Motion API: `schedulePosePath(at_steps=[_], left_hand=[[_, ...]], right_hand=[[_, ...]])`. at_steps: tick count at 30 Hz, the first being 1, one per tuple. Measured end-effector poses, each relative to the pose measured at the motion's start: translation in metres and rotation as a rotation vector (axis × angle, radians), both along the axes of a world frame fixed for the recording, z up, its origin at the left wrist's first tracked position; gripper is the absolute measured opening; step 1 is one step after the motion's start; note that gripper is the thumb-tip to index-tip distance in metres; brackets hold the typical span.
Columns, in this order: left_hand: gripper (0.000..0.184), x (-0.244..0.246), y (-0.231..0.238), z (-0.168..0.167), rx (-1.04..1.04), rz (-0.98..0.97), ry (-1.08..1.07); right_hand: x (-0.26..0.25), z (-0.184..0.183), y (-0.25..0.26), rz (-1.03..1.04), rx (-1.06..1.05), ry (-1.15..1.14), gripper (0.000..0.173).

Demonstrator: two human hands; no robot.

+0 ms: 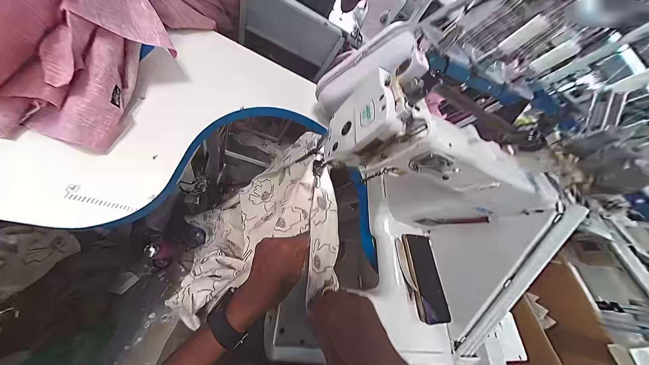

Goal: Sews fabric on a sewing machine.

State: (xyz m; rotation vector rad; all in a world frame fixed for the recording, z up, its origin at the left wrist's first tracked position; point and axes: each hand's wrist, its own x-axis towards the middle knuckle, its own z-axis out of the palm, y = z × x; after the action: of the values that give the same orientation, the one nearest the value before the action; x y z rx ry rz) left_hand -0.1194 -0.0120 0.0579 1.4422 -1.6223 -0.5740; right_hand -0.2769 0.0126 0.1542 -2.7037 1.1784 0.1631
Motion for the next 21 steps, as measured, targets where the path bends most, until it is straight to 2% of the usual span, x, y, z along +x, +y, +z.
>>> schedulePosePath(at_steps=[2, 5, 7, 9, 13, 17, 21], left_hand=[[0.033, 0.004, -0.016, -0.002, -0.053, 0.035, -0.001], [0.027, -0.004, -0.005, -0.007, -0.114, 0.025, -0.013], [0.025, -0.003, -0.005, -0.004, -0.073, -0.01, 0.04], [0.031, -0.001, -0.013, -0.004, -0.015, -0.036, 0.079], [0.037, 0.001, -0.011, -0.008, -0.007, -0.087, 0.111], [0.039, 0.013, -0.021, 0.003, 0.14, -0.228, 0.172], [0.043, 0.018, -0.021, 0.008, 0.197, -0.301, 0.138]], right_hand=[[0.001, 0.009, -0.013, -0.068, 0.101, 0.018, 0.015], [0.017, 0.036, -0.015, -0.065, 0.106, 0.008, 0.024], [0.021, 0.028, -0.018, -0.053, 0.136, 0.057, 0.027], [0.015, 0.015, -0.024, -0.074, 0.181, 0.12, 0.028], [0.021, 0.028, -0.023, -0.112, 0.136, 0.176, 0.029], [0.011, 0.013, -0.031, -0.059, 0.19, 0.103, 0.026], [0.017, 0.019, -0.03, -0.095, 0.072, 0.092, 0.025]])
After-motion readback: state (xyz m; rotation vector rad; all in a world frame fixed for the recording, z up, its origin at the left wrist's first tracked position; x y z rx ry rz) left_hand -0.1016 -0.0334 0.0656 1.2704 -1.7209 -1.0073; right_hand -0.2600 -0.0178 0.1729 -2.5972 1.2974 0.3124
